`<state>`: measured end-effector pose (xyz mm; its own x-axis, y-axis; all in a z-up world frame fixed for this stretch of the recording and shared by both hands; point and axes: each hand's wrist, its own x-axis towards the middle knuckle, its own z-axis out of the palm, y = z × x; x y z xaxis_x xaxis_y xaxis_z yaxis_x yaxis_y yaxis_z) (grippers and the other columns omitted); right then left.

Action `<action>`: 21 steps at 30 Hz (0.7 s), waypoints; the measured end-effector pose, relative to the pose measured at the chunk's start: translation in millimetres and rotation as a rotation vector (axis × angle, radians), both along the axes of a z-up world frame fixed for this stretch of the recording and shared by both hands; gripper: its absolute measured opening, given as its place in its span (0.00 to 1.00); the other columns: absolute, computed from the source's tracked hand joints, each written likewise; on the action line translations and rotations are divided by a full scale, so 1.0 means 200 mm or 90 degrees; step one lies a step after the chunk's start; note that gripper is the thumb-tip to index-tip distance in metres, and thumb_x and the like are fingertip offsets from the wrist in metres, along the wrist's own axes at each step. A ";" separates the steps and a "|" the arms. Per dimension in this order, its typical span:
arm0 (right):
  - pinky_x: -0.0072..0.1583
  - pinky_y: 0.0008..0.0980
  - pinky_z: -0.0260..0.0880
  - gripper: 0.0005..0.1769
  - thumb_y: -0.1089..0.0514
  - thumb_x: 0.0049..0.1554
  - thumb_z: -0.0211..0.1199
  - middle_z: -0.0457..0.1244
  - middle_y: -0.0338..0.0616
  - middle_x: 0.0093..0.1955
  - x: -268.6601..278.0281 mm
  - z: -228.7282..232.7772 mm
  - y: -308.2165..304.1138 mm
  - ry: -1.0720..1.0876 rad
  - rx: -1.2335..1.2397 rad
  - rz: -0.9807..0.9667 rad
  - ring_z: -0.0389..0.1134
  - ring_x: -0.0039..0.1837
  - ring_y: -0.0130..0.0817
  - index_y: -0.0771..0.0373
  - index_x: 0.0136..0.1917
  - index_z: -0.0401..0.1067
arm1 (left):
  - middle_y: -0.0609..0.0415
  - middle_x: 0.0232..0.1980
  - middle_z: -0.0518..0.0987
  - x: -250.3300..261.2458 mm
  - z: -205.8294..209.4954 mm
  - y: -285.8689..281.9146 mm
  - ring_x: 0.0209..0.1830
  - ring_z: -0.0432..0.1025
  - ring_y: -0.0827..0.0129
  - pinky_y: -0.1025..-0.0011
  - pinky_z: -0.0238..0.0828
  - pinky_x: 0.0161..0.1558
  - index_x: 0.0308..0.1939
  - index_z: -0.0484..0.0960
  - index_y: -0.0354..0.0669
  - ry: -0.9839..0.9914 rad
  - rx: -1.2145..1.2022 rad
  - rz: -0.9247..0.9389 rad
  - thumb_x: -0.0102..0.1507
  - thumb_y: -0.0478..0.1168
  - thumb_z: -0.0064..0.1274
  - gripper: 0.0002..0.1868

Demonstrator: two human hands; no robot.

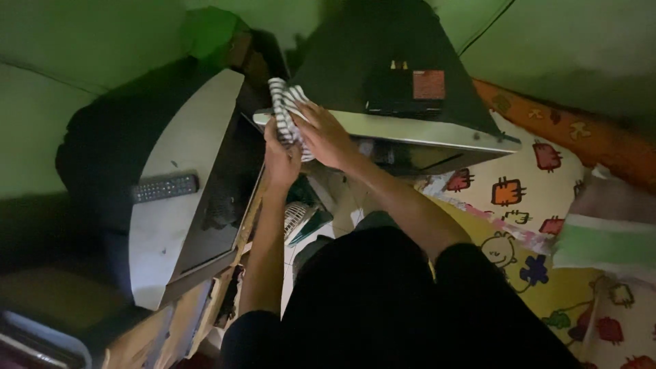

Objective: The person wipes the back and top surfaces of a television with a cloth, then turns the television around and continues wiping the front screen and the surrounding frame.

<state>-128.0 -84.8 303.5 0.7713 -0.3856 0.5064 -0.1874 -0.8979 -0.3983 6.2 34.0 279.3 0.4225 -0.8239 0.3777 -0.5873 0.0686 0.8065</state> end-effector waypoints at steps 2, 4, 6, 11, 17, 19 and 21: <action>0.76 0.55 0.55 0.29 0.63 0.60 0.61 0.53 0.62 0.78 0.23 -0.02 -0.03 0.064 -0.010 0.001 0.54 0.78 0.60 0.67 0.73 0.63 | 0.25 0.70 0.64 0.02 -0.01 0.03 0.68 0.66 0.39 0.56 0.62 0.69 0.75 0.48 0.23 0.003 -0.034 0.015 0.63 0.31 0.51 0.41; 0.77 0.56 0.53 0.29 0.62 0.60 0.61 0.52 0.63 0.78 0.39 -0.03 -0.02 0.073 -0.018 -0.003 0.53 0.79 0.61 0.68 0.73 0.62 | 0.25 0.69 0.64 0.05 -0.01 0.09 0.68 0.65 0.39 0.54 0.59 0.70 0.74 0.50 0.25 -0.056 -0.084 0.046 0.61 0.30 0.52 0.41; 0.77 0.57 0.52 0.31 0.62 0.59 0.60 0.51 0.65 0.78 0.45 -0.06 0.04 0.037 -0.018 -0.008 0.52 0.79 0.64 0.68 0.74 0.62 | 0.26 0.70 0.63 0.06 -0.04 0.15 0.67 0.67 0.43 0.57 0.63 0.69 0.75 0.49 0.24 0.076 -0.095 0.067 0.64 0.32 0.47 0.38; 0.77 0.56 0.51 0.34 0.67 0.54 0.59 0.52 0.62 0.78 0.29 -0.04 0.09 0.017 -0.035 0.002 0.53 0.78 0.64 0.64 0.75 0.63 | 0.31 0.68 0.69 0.07 -0.11 0.20 0.68 0.68 0.44 0.56 0.62 0.71 0.72 0.63 0.27 0.026 -0.086 0.150 0.69 0.32 0.43 0.27; 0.71 0.58 0.56 0.28 0.69 0.55 0.57 0.56 0.62 0.75 -0.18 0.06 -0.04 0.057 -0.025 0.008 0.59 0.71 0.62 0.67 0.70 0.67 | 0.37 0.66 0.73 0.00 -0.03 0.17 0.65 0.71 0.46 0.59 0.65 0.68 0.68 0.69 0.33 0.034 -0.055 0.175 0.72 0.37 0.45 0.21; 0.72 0.59 0.54 0.28 0.68 0.56 0.57 0.55 0.66 0.75 -0.27 0.07 -0.10 0.079 -0.049 0.028 0.58 0.71 0.63 0.70 0.70 0.66 | 0.37 0.67 0.72 -0.06 0.03 0.12 0.63 0.73 0.48 0.60 0.67 0.66 0.70 0.66 0.33 0.109 -0.018 0.191 0.72 0.41 0.45 0.23; 0.75 0.56 0.52 0.29 0.69 0.57 0.55 0.53 0.67 0.76 -0.25 0.05 -0.11 0.119 -0.007 0.034 0.56 0.75 0.64 0.71 0.72 0.65 | 0.32 0.71 0.68 -0.10 0.08 0.06 0.69 0.67 0.43 0.58 0.63 0.69 0.71 0.65 0.31 0.029 -0.033 0.212 0.72 0.40 0.46 0.26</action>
<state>-178.5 -106.5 312.6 0.8716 -0.3373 0.3557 -0.2098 -0.9125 -0.3511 -13.1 45.0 294.3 0.6825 -0.6182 0.3899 -0.5476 -0.0791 0.8330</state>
